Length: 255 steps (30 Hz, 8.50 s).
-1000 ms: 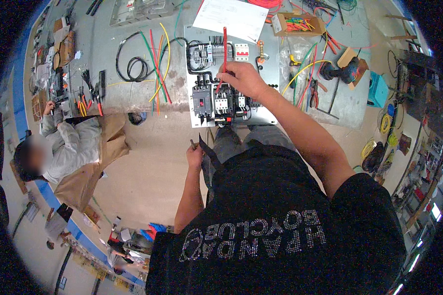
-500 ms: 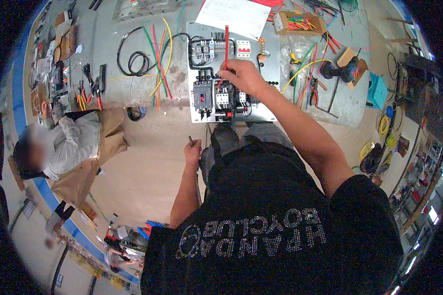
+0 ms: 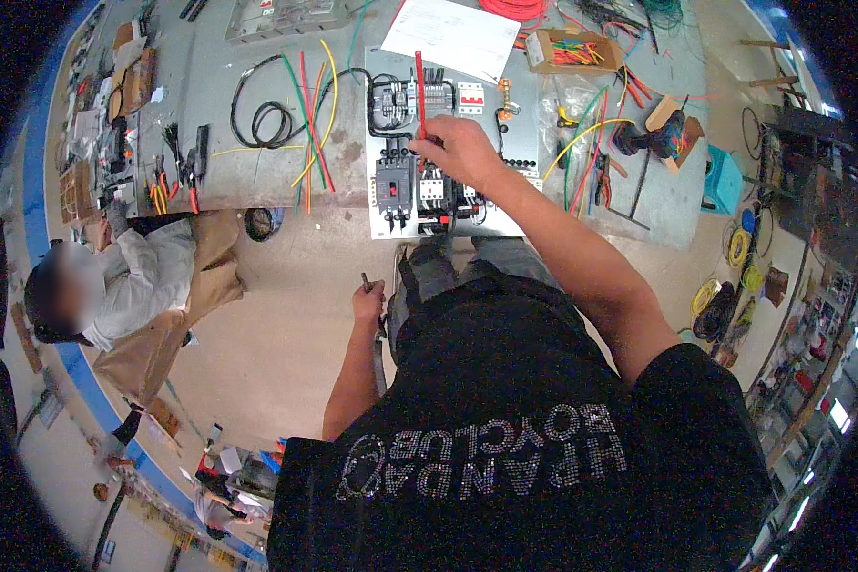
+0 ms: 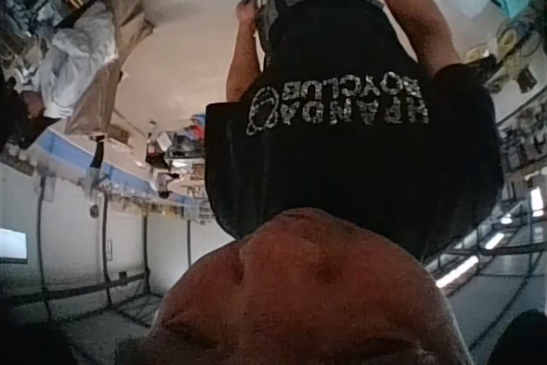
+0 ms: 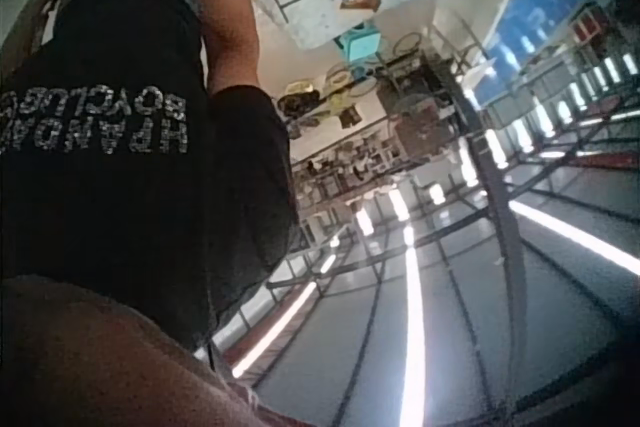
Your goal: The person strips insulation from red, yellow, and green wires using pliers and inserts them into terminals on an electrical control panel. They move around the workshop to retrieve additional wire and continue connecting wires to the panel.
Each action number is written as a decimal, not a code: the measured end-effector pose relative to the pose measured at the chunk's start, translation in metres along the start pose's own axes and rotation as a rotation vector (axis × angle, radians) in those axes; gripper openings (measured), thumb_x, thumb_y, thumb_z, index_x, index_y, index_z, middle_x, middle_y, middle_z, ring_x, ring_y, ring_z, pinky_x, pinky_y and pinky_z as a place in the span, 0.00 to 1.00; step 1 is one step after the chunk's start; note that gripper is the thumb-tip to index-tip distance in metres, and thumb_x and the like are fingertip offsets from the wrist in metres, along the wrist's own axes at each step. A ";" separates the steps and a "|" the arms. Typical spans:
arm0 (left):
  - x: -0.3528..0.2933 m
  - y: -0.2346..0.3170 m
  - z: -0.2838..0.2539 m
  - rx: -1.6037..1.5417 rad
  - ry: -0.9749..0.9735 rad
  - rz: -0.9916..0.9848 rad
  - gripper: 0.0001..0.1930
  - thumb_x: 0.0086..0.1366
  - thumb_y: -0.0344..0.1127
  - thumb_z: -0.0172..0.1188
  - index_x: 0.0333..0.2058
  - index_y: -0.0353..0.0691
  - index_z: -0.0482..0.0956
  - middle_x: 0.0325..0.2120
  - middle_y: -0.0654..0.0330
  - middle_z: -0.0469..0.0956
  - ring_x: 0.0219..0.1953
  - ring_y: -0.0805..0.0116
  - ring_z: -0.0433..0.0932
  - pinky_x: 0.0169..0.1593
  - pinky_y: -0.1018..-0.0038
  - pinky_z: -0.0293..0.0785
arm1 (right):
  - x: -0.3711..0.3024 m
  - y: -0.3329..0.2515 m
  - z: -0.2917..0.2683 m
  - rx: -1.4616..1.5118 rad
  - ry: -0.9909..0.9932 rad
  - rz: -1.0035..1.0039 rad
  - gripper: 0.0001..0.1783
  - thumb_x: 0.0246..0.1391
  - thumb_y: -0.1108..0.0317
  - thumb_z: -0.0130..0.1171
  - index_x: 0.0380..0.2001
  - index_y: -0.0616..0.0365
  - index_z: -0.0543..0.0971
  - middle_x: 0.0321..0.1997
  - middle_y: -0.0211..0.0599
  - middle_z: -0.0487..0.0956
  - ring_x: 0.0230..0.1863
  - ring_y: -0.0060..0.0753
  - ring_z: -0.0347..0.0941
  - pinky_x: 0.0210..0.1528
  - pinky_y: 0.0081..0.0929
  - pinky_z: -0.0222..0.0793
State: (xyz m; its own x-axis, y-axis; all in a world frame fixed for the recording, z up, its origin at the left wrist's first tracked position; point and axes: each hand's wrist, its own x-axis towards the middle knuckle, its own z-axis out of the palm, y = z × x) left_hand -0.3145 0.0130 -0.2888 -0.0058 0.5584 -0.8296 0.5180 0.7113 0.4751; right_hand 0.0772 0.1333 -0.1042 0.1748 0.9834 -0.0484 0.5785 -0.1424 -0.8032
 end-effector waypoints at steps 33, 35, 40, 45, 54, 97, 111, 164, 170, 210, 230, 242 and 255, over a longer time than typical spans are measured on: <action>-0.089 -0.123 0.092 -0.365 0.215 -0.027 0.10 0.62 0.40 0.64 0.28 0.41 0.78 0.17 0.66 0.72 0.15 0.76 0.67 0.19 0.75 0.62 | -0.064 -0.024 0.013 -0.175 -0.306 -0.434 0.13 0.57 0.58 0.59 0.37 0.56 0.81 0.33 0.43 0.78 0.36 0.52 0.77 0.40 0.46 0.73; -0.092 -0.122 0.090 -0.385 0.209 -0.074 0.10 0.62 0.40 0.65 0.30 0.40 0.79 0.17 0.65 0.73 0.15 0.76 0.68 0.19 0.75 0.62 | -0.062 -0.023 0.008 -0.157 -0.285 -0.395 0.13 0.57 0.58 0.59 0.36 0.57 0.81 0.32 0.44 0.79 0.36 0.53 0.77 0.40 0.46 0.73; -0.094 -0.127 0.086 -0.389 0.224 -0.081 0.10 0.61 0.39 0.65 0.32 0.37 0.82 0.17 0.63 0.75 0.16 0.75 0.69 0.21 0.73 0.63 | -0.056 -0.022 -0.014 -0.009 -0.113 -0.285 0.14 0.57 0.58 0.61 0.33 0.59 0.81 0.29 0.43 0.80 0.32 0.47 0.78 0.36 0.40 0.73; -0.096 -0.112 0.085 -0.363 0.199 -0.095 0.10 0.62 0.39 0.64 0.32 0.37 0.81 0.17 0.63 0.75 0.15 0.75 0.69 0.19 0.74 0.62 | -0.079 0.017 -0.061 0.249 0.049 -0.002 0.13 0.58 0.61 0.65 0.32 0.62 0.81 0.24 0.32 0.77 0.26 0.18 0.71 0.30 0.23 0.70; -0.076 -0.109 0.077 -0.275 0.142 -0.060 0.12 0.60 0.41 0.66 0.27 0.38 0.79 0.17 0.63 0.75 0.16 0.74 0.69 0.20 0.73 0.63 | -0.156 0.098 -0.114 0.309 0.191 0.384 0.16 0.62 0.58 0.61 0.33 0.62 0.81 0.24 0.28 0.77 0.25 0.16 0.72 0.29 0.20 0.69; -0.257 0.201 0.166 -0.085 -0.504 0.620 0.09 0.71 0.36 0.57 0.36 0.36 0.79 0.20 0.70 0.71 0.23 0.82 0.66 0.29 0.81 0.61 | -0.184 0.036 -0.149 1.118 0.041 0.358 0.17 0.65 0.64 0.56 0.52 0.62 0.78 0.28 0.29 0.79 0.25 0.19 0.74 0.30 0.19 0.71; -0.260 0.212 0.170 0.022 -0.523 0.524 0.09 0.71 0.36 0.58 0.34 0.37 0.79 0.20 0.70 0.70 0.23 0.82 0.65 0.28 0.81 0.59 | -0.198 0.049 -0.157 1.038 0.147 0.286 0.14 0.63 0.66 0.59 0.50 0.60 0.77 0.27 0.29 0.78 0.24 0.19 0.74 0.27 0.18 0.71; -0.204 0.266 0.095 0.096 -1.012 0.418 0.10 0.69 0.35 0.59 0.40 0.34 0.81 0.20 0.66 0.76 0.20 0.83 0.66 0.24 0.82 0.57 | -0.231 -0.033 -0.117 1.255 0.495 0.471 0.14 0.67 0.59 0.54 0.37 0.60 0.79 0.33 0.35 0.81 0.27 0.25 0.77 0.32 0.25 0.76; -0.216 0.267 0.118 0.195 -0.984 0.404 0.10 0.69 0.35 0.59 0.40 0.34 0.82 0.18 0.68 0.72 0.20 0.82 0.65 0.24 0.81 0.56 | -0.250 -0.015 -0.123 1.286 0.502 0.511 0.13 0.67 0.59 0.54 0.39 0.58 0.77 0.34 0.35 0.81 0.29 0.26 0.78 0.34 0.26 0.76; -0.268 0.216 0.310 -0.533 -0.463 0.247 0.20 0.75 0.45 0.49 0.51 0.31 0.72 0.48 0.50 0.78 0.51 0.61 0.79 0.55 0.66 0.74 | -0.289 0.150 -0.206 0.635 -0.529 0.372 0.31 0.56 0.44 0.64 0.50 0.60 0.77 0.37 0.33 0.79 0.38 0.26 0.73 0.39 0.27 0.69; -0.212 0.268 0.251 -0.213 -0.811 0.340 0.23 0.72 0.47 0.55 0.57 0.36 0.73 0.50 0.58 0.76 0.50 0.69 0.74 0.52 0.71 0.73 | -0.258 0.065 -0.140 1.067 -0.164 0.544 0.39 0.53 0.66 0.63 0.66 0.59 0.61 0.48 0.41 0.79 0.49 0.42 0.79 0.50 0.32 0.74; 0.084 0.155 0.007 0.037 0.471 0.615 0.09 0.57 0.35 0.68 0.31 0.35 0.83 0.25 0.56 0.83 0.30 0.64 0.80 0.37 0.67 0.76 | -0.291 0.061 -0.114 1.313 0.328 0.811 0.10 0.58 0.70 0.57 0.43 0.53 0.72 0.42 0.36 0.79 0.45 0.40 0.78 0.53 0.46 0.73; 0.181 0.183 -0.013 0.637 0.571 0.400 0.13 0.52 0.41 0.69 0.32 0.37 0.83 0.30 0.49 0.84 0.36 0.49 0.83 0.42 0.57 0.79 | -0.346 0.066 -0.113 1.104 0.608 1.090 0.09 0.67 0.61 0.52 0.39 0.54 0.73 0.41 0.43 0.82 0.46 0.42 0.80 0.47 0.40 0.75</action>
State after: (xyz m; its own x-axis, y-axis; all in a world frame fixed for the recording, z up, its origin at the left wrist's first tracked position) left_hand -0.2316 0.2497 -0.3481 -0.0573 0.9551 -0.2908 0.9411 0.1489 0.3036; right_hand 0.1449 -0.2295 -0.0734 0.5085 0.2614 -0.8204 -0.7720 -0.2835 -0.5688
